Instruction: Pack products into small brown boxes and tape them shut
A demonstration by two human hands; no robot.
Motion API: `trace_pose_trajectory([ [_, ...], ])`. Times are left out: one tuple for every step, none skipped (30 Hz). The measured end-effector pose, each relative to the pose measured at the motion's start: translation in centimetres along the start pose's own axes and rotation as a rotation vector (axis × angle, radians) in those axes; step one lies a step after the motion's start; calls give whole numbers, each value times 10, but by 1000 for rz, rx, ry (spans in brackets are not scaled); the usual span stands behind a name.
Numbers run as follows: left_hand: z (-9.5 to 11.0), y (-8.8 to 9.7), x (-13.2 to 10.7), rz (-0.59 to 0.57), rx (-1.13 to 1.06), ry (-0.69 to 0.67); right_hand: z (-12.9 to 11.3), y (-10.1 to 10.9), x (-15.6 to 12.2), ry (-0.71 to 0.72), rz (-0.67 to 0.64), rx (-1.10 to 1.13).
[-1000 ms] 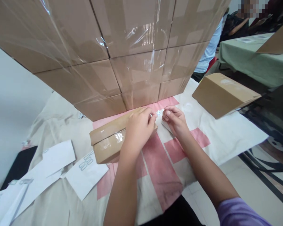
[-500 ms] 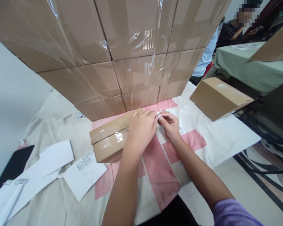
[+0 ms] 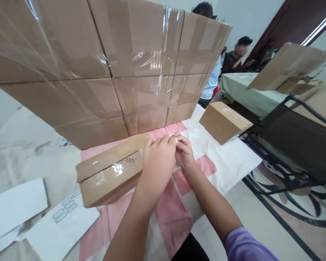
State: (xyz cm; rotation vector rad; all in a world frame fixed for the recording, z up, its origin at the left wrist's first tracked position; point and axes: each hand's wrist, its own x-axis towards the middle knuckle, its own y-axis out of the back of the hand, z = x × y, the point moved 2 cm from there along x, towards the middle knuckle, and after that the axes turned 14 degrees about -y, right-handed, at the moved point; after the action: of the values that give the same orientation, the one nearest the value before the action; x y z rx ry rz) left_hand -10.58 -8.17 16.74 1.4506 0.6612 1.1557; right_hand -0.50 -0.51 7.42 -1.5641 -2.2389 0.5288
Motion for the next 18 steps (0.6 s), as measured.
trace_pose_trajectory([
  [0, 1, -1, -5, -4, -8, 0, 2, 3, -11, 2, 12],
  [1, 3, -3, -10, -16, -25, 0, 6, 7, -15, 19, 44],
  [3, 6, -6, -13, -34, -48, -2, 12, 11, -9, 49, 90],
  [5, 9, -9, -11, -54, -73, -5, 18, 15, 12, 89, 136],
  [9, 12, -13, -5, -72, -95, -10, 26, 19, 47, 131, 171],
  [12, 16, -16, 4, -87, -109, -15, 33, 22, 88, 164, 187],
  [16, 19, -19, 16, -95, -112, -20, 39, 24, 122, 182, 185],
  [19, 22, -21, 30, -100, -109, -24, 44, 25, 144, 187, 177],
  [21, 24, -22, 43, -105, -104, -27, 47, 25, 146, 185, 173],
  [22, 25, -23, 51, -108, -100, -28, 49, 24, 133, 180, 178],
  [23, 25, -23, 55, -108, -95, -27, 50, 24, 111, 175, 187],
  [21, 24, -22, 54, -106, -89, -26, 49, 23, 89, 171, 194],
  [20, 22, -21, 49, -103, -82, -24, 49, 22, 68, 166, 199],
  [17, 20, -20, 40, -99, -74, -21, 48, 22, 48, 161, 203],
  [14, 18, -20, 29, -96, -68, -19, 47, 22, 28, 156, 207],
  [11, 16, -20, 18, -93, -65, -17, 46, 22, 10, 151, 211],
  [9, 14, -20, 7, -94, -63, -15, 45, 23, -5, 148, 213],
  [6, 13, -21, -1, -96, -60, -14, 45, 24, -17, 146, 211],
])
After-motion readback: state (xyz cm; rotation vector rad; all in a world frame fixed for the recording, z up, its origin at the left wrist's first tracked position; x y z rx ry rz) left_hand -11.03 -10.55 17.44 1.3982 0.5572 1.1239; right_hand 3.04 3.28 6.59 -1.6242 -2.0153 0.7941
